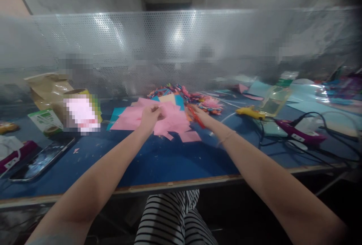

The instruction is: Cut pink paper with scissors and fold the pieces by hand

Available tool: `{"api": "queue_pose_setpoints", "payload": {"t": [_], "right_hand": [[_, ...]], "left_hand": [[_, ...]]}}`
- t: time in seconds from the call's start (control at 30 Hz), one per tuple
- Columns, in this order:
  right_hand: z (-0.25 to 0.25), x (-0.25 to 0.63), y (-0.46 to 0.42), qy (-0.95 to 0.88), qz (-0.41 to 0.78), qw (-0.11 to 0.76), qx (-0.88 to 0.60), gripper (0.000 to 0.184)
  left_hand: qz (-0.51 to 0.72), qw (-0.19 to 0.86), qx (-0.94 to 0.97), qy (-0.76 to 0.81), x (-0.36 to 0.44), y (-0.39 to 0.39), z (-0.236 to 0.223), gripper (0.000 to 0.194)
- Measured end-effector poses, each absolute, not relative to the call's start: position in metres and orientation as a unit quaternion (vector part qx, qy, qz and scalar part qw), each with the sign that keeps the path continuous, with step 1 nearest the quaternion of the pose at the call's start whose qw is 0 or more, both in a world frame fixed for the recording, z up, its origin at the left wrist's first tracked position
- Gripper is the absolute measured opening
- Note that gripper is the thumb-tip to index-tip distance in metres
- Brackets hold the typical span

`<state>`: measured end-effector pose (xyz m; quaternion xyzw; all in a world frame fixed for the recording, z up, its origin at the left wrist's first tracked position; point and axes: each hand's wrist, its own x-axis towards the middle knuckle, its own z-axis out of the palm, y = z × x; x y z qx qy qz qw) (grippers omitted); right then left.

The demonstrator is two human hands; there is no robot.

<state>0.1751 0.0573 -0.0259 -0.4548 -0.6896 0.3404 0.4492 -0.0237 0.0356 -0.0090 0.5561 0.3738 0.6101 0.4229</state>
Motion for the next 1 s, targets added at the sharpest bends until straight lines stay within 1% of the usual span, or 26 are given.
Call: {"api": "queue_pose_setpoints", "payload": {"t": [0.1, 0.17, 0.27, 0.37, 0.47, 0.77, 1.0], "right_hand": [[-0.029, 0.161, 0.046, -0.630, 0.501, 0.436, -0.402, 0.041], [-0.027, 0.153, 0.037, -0.623, 0.534, 0.433, -0.372, 0.041], [-0.022, 0.146, 0.025, -0.653, 0.536, 0.402, -0.352, 0.037], [-0.018, 0.145, 0.019, -0.686, 0.535, 0.360, -0.337, 0.035], [-0.017, 0.146, 0.017, -0.709, 0.524, 0.339, -0.329, 0.035], [-0.010, 0.145, 0.008, -0.740, 0.498, 0.320, -0.320, 0.032], [-0.010, 0.143, 0.009, -0.728, 0.494, 0.329, -0.342, 0.035]], "left_hand": [[0.619, 0.393, 0.567, 0.376, -0.022, 0.035, -0.008, 0.026], [0.627, 0.390, 0.563, 0.371, -0.020, 0.033, -0.006, 0.028], [0.637, 0.388, 0.558, 0.363, -0.018, 0.028, -0.002, 0.028], [0.643, 0.365, 0.568, 0.362, -0.016, 0.022, 0.003, 0.027], [0.649, 0.337, 0.582, 0.355, -0.016, 0.019, 0.004, 0.026], [0.642, 0.310, 0.608, 0.348, -0.015, 0.017, 0.005, 0.021], [0.636, 0.310, 0.608, 0.360, -0.016, 0.019, 0.003, 0.020]]}}
